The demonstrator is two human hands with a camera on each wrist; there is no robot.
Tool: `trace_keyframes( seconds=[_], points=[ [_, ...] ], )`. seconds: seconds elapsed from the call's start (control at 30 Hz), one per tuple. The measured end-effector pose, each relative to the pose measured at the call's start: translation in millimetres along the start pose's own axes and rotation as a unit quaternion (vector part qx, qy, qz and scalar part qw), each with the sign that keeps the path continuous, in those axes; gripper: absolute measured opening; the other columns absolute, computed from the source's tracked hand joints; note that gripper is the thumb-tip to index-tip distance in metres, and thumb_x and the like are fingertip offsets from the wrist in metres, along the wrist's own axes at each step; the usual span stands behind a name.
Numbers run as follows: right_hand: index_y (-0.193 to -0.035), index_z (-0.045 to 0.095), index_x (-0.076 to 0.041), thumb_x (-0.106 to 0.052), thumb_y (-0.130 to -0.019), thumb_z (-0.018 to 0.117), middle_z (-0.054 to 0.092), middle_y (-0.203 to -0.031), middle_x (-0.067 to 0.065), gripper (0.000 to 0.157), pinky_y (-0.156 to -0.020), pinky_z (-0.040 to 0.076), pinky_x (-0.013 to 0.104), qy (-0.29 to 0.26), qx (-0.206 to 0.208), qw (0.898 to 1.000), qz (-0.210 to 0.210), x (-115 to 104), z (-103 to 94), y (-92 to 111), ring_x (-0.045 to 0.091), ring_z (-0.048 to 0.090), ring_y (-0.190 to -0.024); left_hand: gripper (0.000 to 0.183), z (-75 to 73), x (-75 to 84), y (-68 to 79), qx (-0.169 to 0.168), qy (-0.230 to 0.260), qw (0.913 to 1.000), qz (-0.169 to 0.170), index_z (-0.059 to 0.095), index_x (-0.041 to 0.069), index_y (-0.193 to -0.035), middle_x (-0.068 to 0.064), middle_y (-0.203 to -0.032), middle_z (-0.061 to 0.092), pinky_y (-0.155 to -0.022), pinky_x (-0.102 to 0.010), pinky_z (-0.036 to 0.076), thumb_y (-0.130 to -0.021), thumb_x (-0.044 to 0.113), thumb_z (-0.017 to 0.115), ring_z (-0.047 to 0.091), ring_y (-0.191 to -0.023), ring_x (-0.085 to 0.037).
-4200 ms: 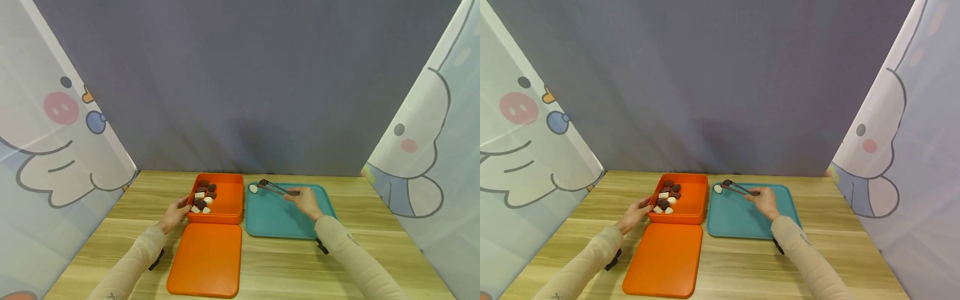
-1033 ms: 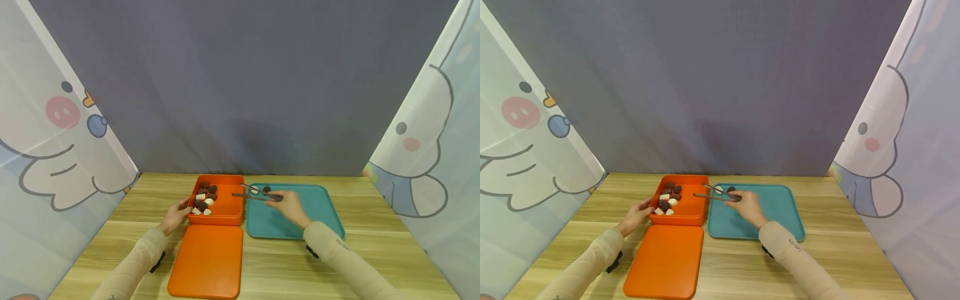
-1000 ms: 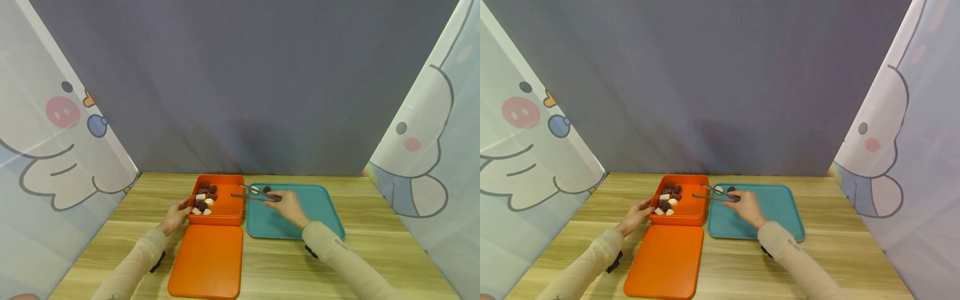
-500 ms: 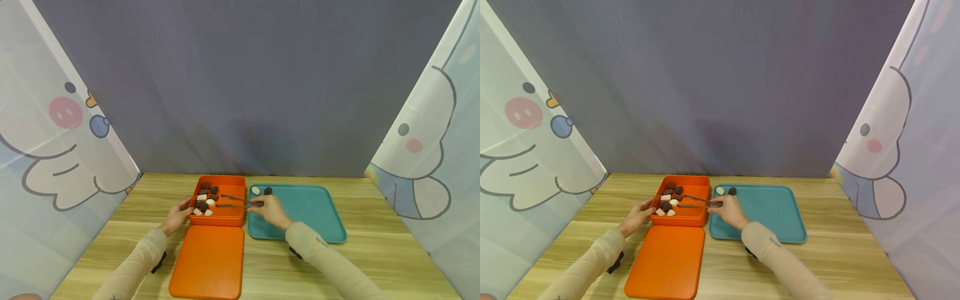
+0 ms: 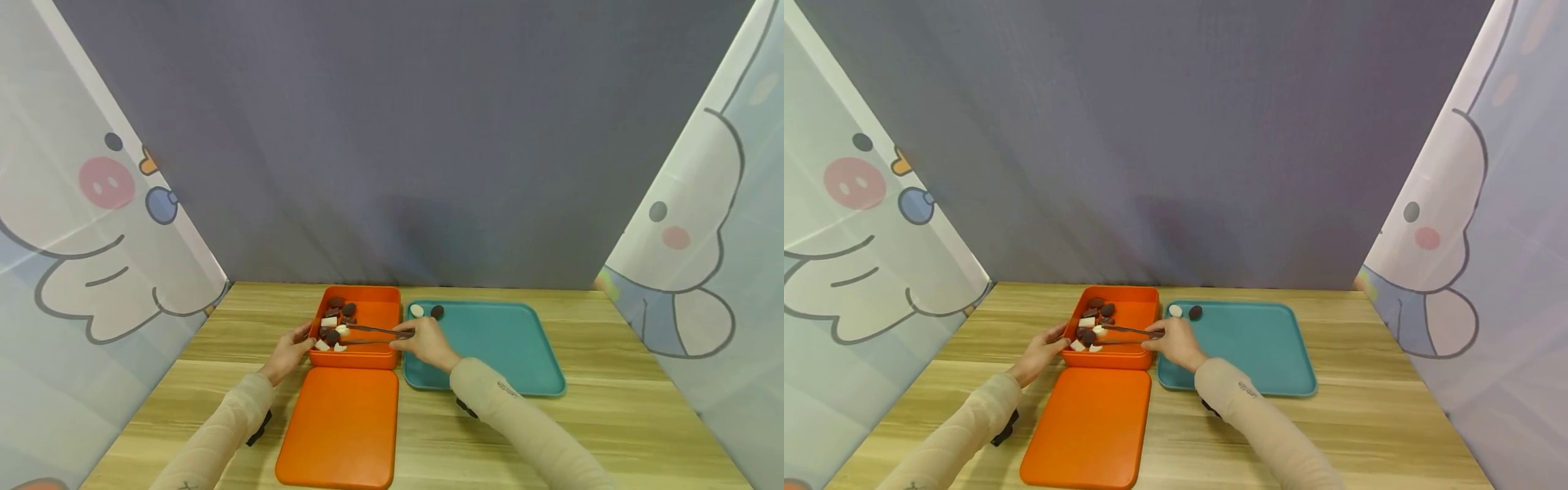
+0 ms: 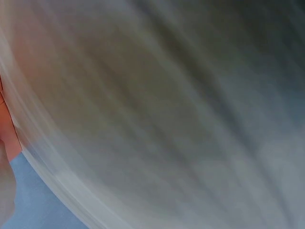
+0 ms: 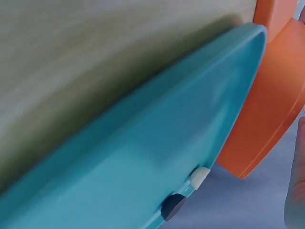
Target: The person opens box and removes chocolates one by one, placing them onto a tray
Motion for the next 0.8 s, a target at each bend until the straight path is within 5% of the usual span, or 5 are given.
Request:
trace_keyframes(
  seconds=[0.8],
  points=[
    [-0.097, 0.073, -0.006, -0.019, -0.074, 0.076, 0.07, -0.095, 0.006, 0.027, -0.061, 0.05, 0.021, 0.141, -0.028, 0.989, -0.024, -28, 21.1, -18, 0.016, 0.062, -0.079, 0.052, 1.6, 0.1, 2.5, -0.005, 0.021, 0.9998, -0.004, 0.025, 0.001, -0.144, -0.024, -0.146, 0.028, -0.105, -0.049, 0.034, -0.097, 0.01, 0.044, 0.031, -0.132, -0.038]
  ],
)
Point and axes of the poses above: each hand's wrist, its own y-axis away from the middle knuckle, its own z-axis out of the palm, x = y × z, the point moved 10 cm from there along -y, towards the middle knuckle
